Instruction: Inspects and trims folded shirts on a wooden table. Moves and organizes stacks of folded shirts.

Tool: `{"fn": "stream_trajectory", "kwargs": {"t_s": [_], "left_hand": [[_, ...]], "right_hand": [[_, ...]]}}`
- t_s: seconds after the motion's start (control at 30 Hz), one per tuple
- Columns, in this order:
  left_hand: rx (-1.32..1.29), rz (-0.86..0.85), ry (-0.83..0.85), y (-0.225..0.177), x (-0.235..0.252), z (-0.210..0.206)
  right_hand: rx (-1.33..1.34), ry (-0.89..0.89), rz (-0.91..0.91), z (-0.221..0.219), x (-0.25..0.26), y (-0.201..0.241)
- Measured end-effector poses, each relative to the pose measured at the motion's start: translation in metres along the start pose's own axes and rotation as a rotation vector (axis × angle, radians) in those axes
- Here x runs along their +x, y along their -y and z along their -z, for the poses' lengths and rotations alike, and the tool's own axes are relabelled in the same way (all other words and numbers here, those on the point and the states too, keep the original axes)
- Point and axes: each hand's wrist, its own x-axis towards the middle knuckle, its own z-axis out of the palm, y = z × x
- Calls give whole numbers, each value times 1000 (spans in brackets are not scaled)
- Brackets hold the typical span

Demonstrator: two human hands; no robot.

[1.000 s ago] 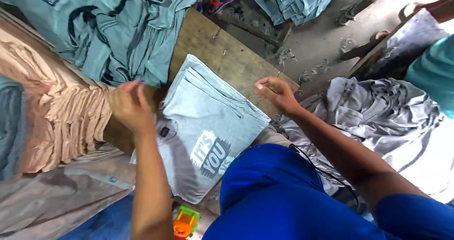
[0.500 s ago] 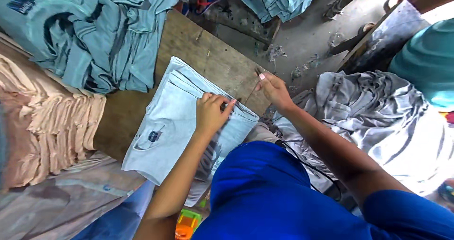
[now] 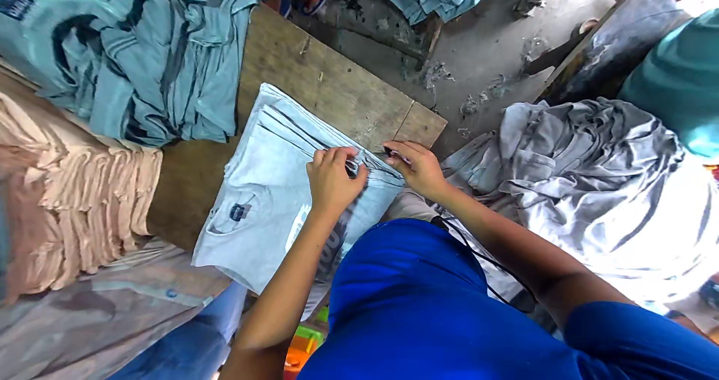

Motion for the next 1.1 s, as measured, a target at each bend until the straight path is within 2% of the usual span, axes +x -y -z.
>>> {"fn": "stream_trajectory", "kwargs": {"t_s": [0.13,0.33,0.57,0.7,0.8,1.0,1.1], "left_hand": [[1,-7,-23,1,-2,-4],[-8,4,-32,2,-4,-4],[-2,0,-55,5,-13,-4],[3,-19,-45,6,-14,-4],[-5,-15,-21,7,-14,-7],[-251,167,174,6,-11,6],[-392,226,197,6,-12,7]], "right_hand": [[-136,23,78,1,1,-4],[98,133,-80,-7,14,8],[14,192,-64,-15,36,18],[100,206,-225,-7,43,20],[183,182,-267,-3,42,19],[204,194,-101,-7,33,12],[176,238,-50,-14,33,11]]}}
